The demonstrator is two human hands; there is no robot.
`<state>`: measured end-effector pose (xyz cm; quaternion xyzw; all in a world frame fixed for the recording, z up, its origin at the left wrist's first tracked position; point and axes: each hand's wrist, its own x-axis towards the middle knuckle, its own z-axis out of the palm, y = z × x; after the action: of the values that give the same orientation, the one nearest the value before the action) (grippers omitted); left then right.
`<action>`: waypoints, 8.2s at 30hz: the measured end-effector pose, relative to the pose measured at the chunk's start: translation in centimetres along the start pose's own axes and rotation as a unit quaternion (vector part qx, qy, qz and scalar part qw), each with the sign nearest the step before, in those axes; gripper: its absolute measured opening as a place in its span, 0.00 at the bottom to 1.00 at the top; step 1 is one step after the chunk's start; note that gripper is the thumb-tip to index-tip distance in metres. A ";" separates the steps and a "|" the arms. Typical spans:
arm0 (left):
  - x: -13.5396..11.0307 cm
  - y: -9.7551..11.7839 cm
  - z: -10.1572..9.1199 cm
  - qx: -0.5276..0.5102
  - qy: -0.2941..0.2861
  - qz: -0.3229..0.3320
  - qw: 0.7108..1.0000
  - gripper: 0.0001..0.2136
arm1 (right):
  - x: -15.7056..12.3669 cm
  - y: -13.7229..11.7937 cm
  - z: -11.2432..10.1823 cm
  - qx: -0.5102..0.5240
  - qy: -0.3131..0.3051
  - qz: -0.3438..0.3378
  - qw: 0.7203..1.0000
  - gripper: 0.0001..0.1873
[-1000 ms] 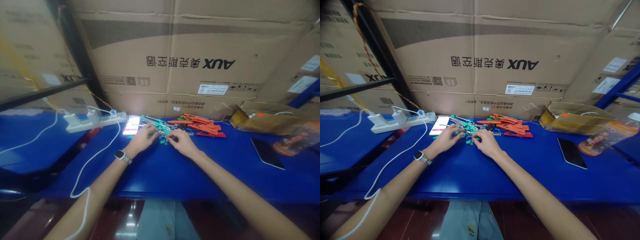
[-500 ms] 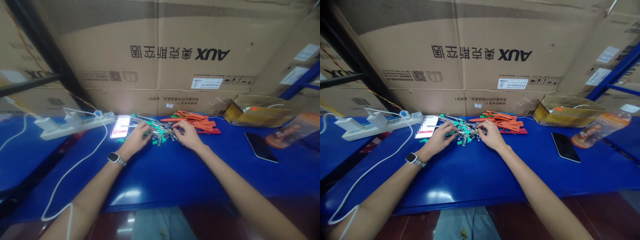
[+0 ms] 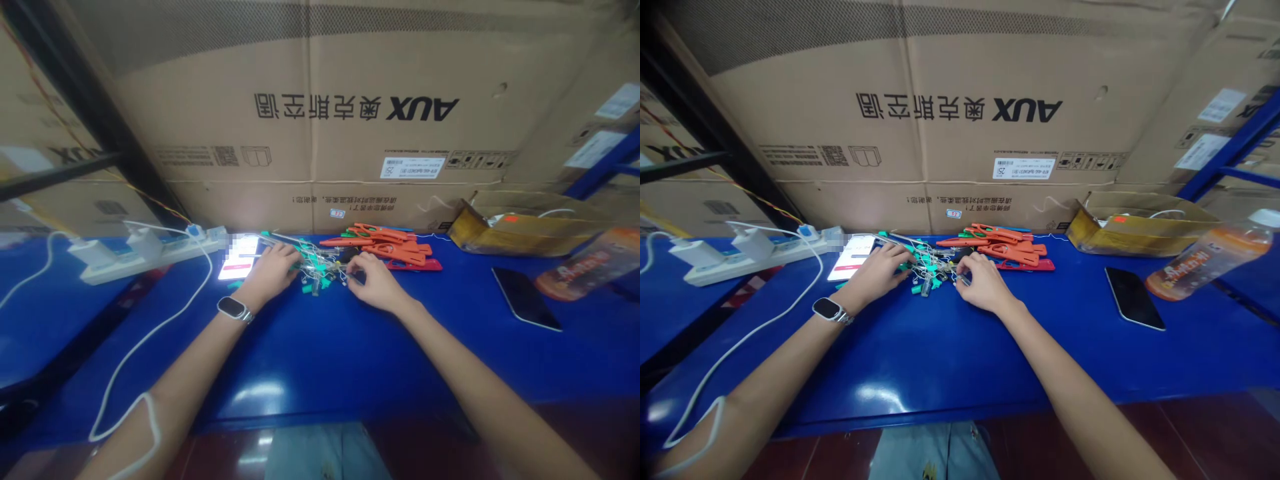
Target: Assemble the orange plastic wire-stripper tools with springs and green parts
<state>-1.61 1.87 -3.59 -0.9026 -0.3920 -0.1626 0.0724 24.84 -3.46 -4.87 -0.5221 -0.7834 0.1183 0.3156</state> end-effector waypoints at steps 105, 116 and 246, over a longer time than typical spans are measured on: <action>-0.4 6.1 0.3 -0.631 0.148 -0.224 0.728 0.12 | 2.0 -6.3 4.2 0.598 0.238 0.182 0.743 0.20; -0.6 6.6 0.6 -0.600 0.181 -0.230 0.745 0.11 | 1.7 -6.9 4.0 0.639 0.235 0.205 0.703 0.22; -2.0 -1.1 -1.5 -0.162 -0.043 -0.114 0.979 0.06 | 1.8 -1.8 1.7 0.050 0.041 0.038 0.997 0.03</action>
<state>-4.02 0.83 -2.86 -0.8580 -0.4633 -0.1921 -0.1108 22.03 -2.36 -4.58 -0.5399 -0.7423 0.1477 0.3684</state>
